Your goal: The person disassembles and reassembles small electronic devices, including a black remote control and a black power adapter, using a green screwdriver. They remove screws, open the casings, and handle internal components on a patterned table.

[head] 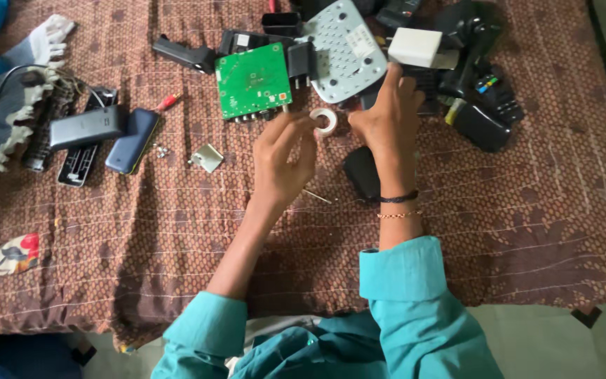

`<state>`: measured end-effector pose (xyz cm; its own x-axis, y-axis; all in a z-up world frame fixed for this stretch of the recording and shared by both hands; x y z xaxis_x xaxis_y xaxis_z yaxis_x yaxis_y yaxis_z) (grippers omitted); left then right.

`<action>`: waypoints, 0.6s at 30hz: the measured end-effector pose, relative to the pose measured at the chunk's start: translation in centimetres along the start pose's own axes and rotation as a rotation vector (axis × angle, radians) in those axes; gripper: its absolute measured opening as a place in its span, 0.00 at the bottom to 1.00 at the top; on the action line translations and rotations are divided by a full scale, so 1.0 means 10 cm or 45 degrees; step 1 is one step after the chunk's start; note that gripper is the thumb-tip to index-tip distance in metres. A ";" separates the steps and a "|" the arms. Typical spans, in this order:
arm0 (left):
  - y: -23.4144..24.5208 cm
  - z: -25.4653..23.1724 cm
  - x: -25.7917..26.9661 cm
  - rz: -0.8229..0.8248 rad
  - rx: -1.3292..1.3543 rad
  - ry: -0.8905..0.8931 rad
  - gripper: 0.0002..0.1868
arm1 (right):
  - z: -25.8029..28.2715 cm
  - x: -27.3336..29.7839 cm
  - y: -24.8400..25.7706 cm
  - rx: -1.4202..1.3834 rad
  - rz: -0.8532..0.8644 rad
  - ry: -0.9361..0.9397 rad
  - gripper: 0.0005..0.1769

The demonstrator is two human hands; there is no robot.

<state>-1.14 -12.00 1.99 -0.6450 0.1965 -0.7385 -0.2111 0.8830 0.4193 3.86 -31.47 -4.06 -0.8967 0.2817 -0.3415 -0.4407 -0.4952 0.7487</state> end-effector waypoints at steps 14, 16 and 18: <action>-2.32 0.24 -1.19 0.590 -0.666 -0.243 0.08 | -0.26 -0.05 -0.47 -0.263 -0.069 0.406 0.42; -2.45 0.21 -1.21 0.639 -0.900 -0.260 0.07 | -0.18 -0.04 -0.43 -0.302 -0.074 0.393 0.40; -2.43 0.23 -1.23 0.372 -1.078 -0.211 0.11 | -0.16 0.05 -0.38 -0.317 -0.087 0.397 0.39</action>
<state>13.58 -34.87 -0.33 -0.6573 0.4797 -0.5812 -0.5672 0.1929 0.8007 5.03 -30.71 -7.99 -0.8177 0.0769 -0.5705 -0.4622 -0.6784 0.5711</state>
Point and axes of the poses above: each hand's wrist, its own x-axis away from the middle knuckle, its own y-axis out of the back of the hand, z = x × y, the point moved 1 cm from there along -x, towards the middle knuckle, and after that the axes turned 2 degrees about y, right-handed, at the moved point
